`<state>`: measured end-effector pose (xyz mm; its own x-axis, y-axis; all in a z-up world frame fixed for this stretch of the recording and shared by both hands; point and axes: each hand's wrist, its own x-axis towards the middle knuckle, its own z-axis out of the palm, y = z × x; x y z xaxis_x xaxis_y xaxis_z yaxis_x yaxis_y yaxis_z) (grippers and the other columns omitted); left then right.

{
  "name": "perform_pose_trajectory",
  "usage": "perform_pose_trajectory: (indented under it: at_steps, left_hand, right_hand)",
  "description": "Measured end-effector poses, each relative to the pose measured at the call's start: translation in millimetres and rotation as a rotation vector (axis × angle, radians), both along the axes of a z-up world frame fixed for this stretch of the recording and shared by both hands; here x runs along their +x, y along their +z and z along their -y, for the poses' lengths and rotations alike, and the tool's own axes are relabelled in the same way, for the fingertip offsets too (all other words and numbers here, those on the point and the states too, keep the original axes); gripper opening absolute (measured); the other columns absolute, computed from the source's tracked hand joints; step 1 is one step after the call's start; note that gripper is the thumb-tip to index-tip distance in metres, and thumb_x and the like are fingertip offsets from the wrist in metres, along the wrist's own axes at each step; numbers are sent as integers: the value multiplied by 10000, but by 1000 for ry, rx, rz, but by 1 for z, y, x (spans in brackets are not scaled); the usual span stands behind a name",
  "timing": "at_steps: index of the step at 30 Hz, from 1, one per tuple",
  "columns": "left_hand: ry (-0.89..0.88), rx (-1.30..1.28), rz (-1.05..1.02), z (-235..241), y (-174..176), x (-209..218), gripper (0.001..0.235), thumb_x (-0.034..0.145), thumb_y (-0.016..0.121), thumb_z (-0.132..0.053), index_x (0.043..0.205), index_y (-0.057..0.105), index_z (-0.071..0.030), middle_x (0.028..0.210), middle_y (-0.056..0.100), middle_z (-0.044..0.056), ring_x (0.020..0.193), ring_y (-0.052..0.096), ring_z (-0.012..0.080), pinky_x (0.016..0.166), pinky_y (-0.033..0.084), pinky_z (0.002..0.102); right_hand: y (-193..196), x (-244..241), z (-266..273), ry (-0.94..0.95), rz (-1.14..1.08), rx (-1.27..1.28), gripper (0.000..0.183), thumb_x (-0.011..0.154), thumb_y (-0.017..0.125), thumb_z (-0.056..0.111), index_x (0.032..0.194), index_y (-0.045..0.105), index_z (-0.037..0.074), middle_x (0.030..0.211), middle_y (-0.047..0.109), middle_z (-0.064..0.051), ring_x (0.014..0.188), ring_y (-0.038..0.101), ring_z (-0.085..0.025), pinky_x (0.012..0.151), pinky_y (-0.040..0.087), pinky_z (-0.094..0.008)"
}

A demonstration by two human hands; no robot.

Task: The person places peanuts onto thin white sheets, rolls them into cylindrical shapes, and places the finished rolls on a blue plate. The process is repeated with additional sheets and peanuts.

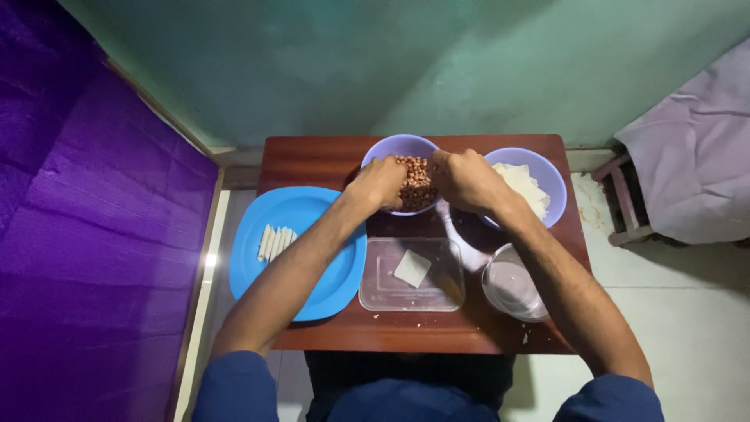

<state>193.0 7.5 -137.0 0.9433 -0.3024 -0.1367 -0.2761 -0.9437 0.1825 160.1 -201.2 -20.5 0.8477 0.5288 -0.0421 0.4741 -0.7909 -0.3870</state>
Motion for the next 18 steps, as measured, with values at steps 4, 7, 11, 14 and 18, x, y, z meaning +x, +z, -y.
perform_pose_trajectory:
  at_steps: [4, 7, 11, 14, 18]
  left_hand:
    - [56, -78, -56, 9, -8, 22, 550, 579, 813, -111, 1124, 751, -65, 1137, 702, 168, 972, 725, 499, 751, 629, 580]
    - [73, -205, 11, 4, 22, 16, 435, 648, 792, -121, 1082, 780, -135, 1089, 735, 126, 1035, 734, 418, 816, 634, 538]
    - [5, -320, 108, -5, 87, -19, 403, 739, 817, -83, 1132, 727, -75, 1068, 709, 159, 1090, 705, 407, 929, 593, 528]
    - [29, -308, 119, -15, 102, -29, 341, 816, 789, -102, 1148, 712, -112, 1080, 687, 129, 1083, 700, 385, 918, 598, 499]
    - [-28, -342, 250, -31, 121, -47, 208, 845, 766, -145, 1049, 724, -141, 960, 703, 111, 973, 719, 360, 824, 597, 481]
  right_hand:
    - [-10, 12, 2, -39, -42, 74, 192, 829, 661, 168, 1004, 698, 100, 889, 747, -229, 951, 716, -476, 789, 573, -578]
    - [-29, 32, -3, -117, -73, 174, 196, 816, 684, 195, 1001, 678, 132, 912, 751, -190, 964, 716, -444, 758, 559, -572]
    - [-56, 59, -22, -174, -120, 21, 338, 802, 688, 146, 1139, 662, 142, 995, 755, -210, 1011, 726, -424, 850, 594, -553]
    - [-49, 50, -48, -179, -200, -116, 370, 849, 633, 107, 1219, 634, 89, 1095, 724, -291, 1066, 699, -481, 902, 584, -568]
    - [-82, 68, -60, -31, -198, 29, 344, 868, 650, 128, 1205, 639, 64, 1074, 728, -312, 1081, 690, -490, 896, 578, -611]
